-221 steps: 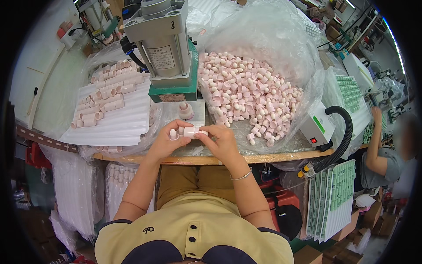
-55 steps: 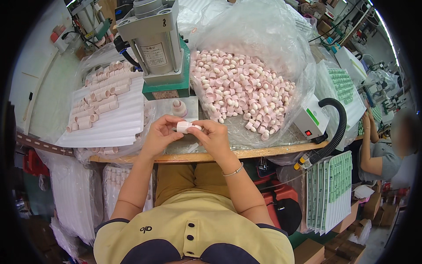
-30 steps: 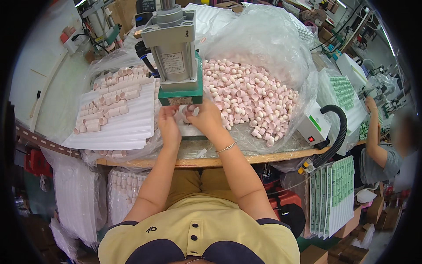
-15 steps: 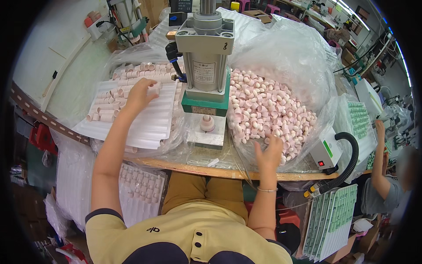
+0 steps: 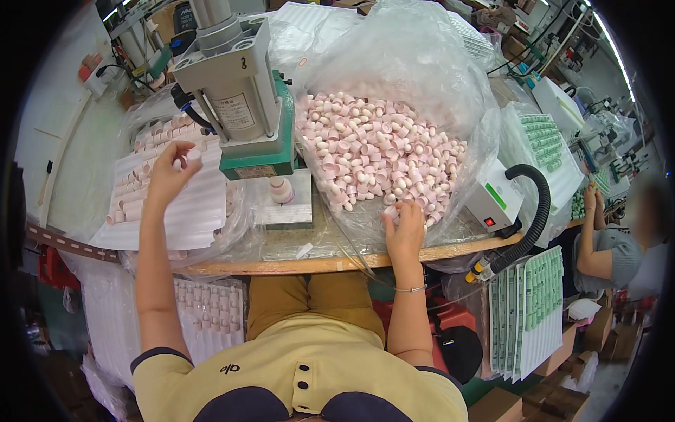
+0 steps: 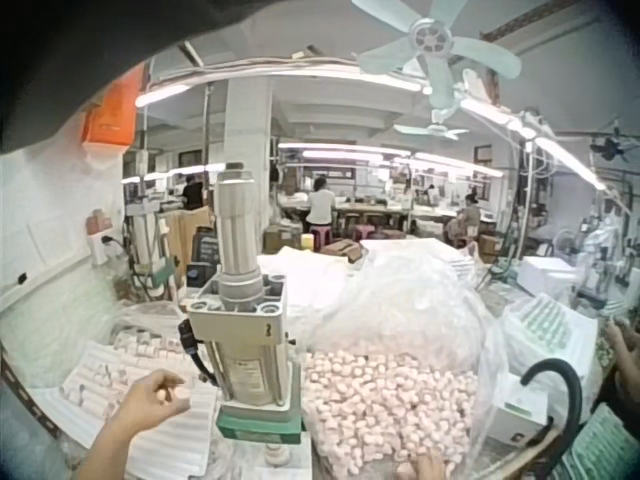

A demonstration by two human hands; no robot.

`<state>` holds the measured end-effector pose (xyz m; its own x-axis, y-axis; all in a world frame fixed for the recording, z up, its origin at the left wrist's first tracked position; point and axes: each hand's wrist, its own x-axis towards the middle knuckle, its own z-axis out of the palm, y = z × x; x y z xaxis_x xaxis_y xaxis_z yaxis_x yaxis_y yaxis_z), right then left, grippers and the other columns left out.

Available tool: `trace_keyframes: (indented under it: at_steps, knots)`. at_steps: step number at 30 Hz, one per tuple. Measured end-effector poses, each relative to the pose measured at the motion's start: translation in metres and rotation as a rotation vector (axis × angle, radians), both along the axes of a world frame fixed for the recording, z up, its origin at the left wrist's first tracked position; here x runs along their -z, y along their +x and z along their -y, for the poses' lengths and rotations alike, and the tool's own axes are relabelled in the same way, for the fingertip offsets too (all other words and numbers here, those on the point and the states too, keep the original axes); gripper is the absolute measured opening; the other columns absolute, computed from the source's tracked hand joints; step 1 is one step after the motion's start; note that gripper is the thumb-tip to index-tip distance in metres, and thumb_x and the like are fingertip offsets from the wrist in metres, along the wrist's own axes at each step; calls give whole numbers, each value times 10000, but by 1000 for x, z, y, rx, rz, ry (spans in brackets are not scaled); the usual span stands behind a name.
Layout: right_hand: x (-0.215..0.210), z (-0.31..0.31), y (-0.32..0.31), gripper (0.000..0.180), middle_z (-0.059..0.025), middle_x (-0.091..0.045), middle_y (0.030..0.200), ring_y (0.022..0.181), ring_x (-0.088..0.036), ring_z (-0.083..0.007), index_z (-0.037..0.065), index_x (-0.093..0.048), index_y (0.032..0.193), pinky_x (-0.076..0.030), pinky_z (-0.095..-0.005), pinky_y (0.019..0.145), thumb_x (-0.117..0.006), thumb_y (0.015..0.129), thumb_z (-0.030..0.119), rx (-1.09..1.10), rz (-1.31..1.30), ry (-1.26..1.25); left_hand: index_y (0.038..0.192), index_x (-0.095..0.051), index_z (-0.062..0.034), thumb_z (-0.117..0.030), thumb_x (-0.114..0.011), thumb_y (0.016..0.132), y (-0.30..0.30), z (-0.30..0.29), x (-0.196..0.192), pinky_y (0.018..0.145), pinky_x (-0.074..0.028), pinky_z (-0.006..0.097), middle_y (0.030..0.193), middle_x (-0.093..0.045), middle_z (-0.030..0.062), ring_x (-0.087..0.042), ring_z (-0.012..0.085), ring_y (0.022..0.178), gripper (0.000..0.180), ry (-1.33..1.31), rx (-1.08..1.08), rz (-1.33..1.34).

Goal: Assembling small plastic components by hand at an industrial workstation.

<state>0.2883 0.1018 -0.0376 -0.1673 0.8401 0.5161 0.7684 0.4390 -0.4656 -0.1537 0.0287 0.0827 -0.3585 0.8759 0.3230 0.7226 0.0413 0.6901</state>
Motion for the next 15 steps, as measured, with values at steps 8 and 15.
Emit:
trace_keyframes:
  at_steps: [8, 15]
  knots:
    - [-48, 25, -93, 358, -84, -583, 1006, 835, -570, -146, 30, -551, 1180, -458, -231, 675, -608, 827, 3, -620, -352, -116, 1109, -577, -25, -101, -649, 831, 142, 27, 74, 562, -437, 181, 985, -631, 48, -579, 72, 746, 297, -30, 317, 1022]
    - [-60, 25, -113, 364, -97, -611, 965, 863, -591, -189, 36, -606, 1086, -480, -284, 739, -687, 737, -31, -693, -445, -214, 1100, -554, -22, -213, -549, 926, 149, 11, 87, 488, -437, 180, 884, -643, 64, -580, 80, 662, 259, -205, 405, 1268]
